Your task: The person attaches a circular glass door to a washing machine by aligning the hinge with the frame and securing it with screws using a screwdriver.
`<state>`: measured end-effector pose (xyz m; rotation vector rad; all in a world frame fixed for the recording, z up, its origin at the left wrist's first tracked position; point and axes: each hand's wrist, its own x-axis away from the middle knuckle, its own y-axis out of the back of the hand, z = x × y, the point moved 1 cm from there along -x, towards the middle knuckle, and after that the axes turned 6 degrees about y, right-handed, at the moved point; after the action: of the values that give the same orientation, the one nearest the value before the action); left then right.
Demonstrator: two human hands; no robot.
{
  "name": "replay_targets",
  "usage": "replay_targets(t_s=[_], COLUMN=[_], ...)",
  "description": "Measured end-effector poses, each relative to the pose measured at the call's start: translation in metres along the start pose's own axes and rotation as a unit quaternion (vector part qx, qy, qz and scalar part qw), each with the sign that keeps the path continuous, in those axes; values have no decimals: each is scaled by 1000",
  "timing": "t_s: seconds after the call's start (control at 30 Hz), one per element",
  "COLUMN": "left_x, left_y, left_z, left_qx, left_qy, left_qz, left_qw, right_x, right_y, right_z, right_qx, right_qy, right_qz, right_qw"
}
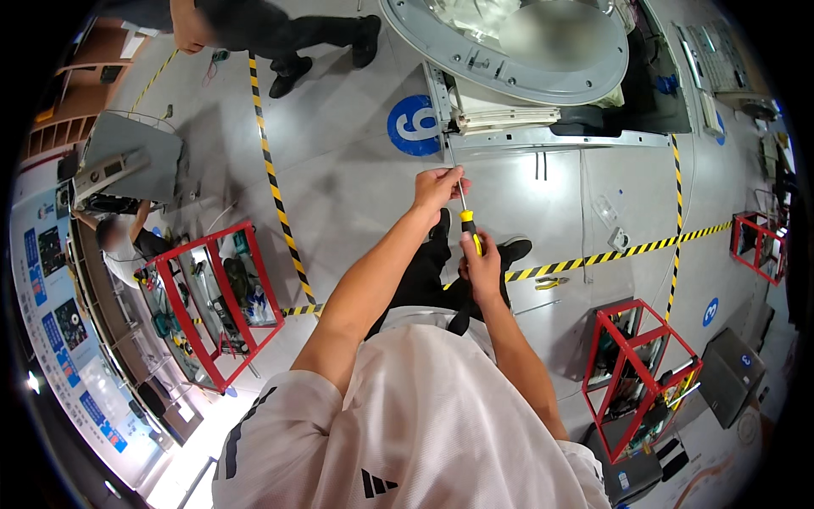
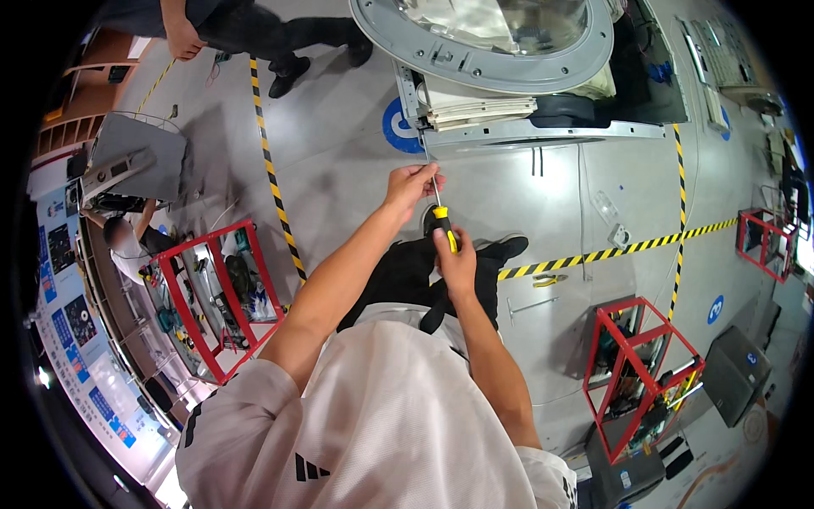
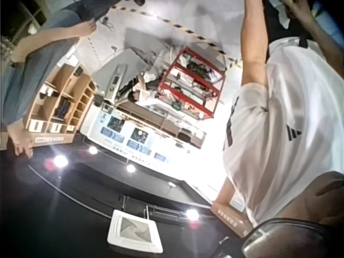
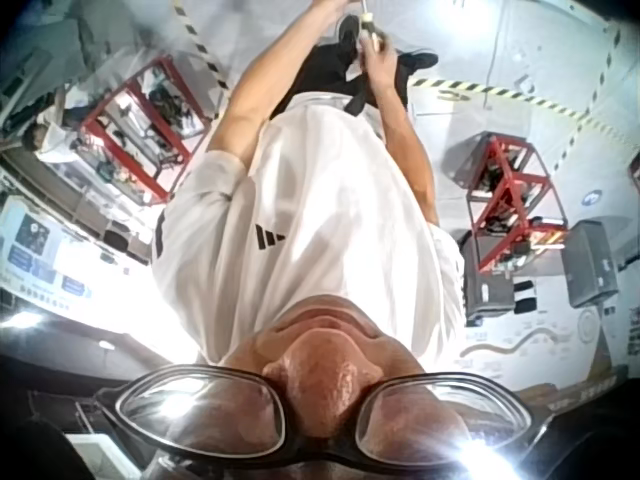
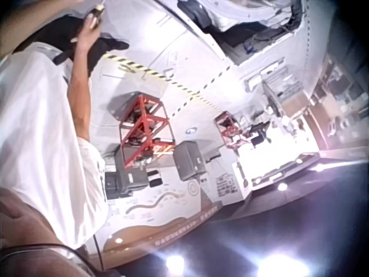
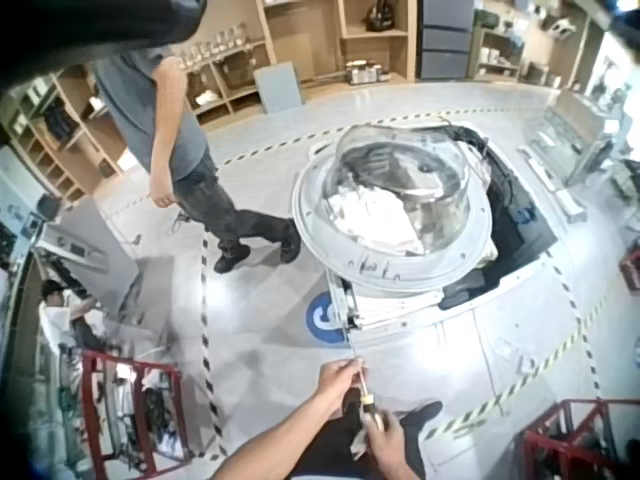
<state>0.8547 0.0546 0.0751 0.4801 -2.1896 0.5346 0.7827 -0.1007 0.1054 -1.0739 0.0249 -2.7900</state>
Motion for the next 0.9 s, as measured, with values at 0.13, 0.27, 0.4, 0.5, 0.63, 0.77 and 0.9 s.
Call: replay_targets(t_s=[0.13, 0.27, 0.4, 0.5, 0.63, 0.77, 0.9], left_x=[1, 3, 0, -4, -4, -3, -3], left_y=[-1, -1, 2, 3, 2, 0, -1], left_z=[2, 1, -1, 0, 0, -3, -2], left_qx=[2, -2, 30, 17, 16, -17, -39], left_qy=[3, -4, -15, -16, -17, -17, -16], left_qz=[-7, 3, 40, 32, 22, 15, 13], left_qw=[1000, 1000, 999, 999, 999, 1000, 999], right_x=[-1, -1, -4, -5, 3, 1, -8], right_y=[0, 7, 10, 5, -7, -11, -5], right_z=[-1, 11, 7, 1, 7, 19, 9], right_qx=[305, -211, -456, 20, 293, 252, 228], right_qy=[250, -102, -231, 17, 248, 183, 193], right_qz=[-59, 126, 214, 61, -73, -73, -78], right_qw=[917, 964, 832, 998, 921, 947, 951])
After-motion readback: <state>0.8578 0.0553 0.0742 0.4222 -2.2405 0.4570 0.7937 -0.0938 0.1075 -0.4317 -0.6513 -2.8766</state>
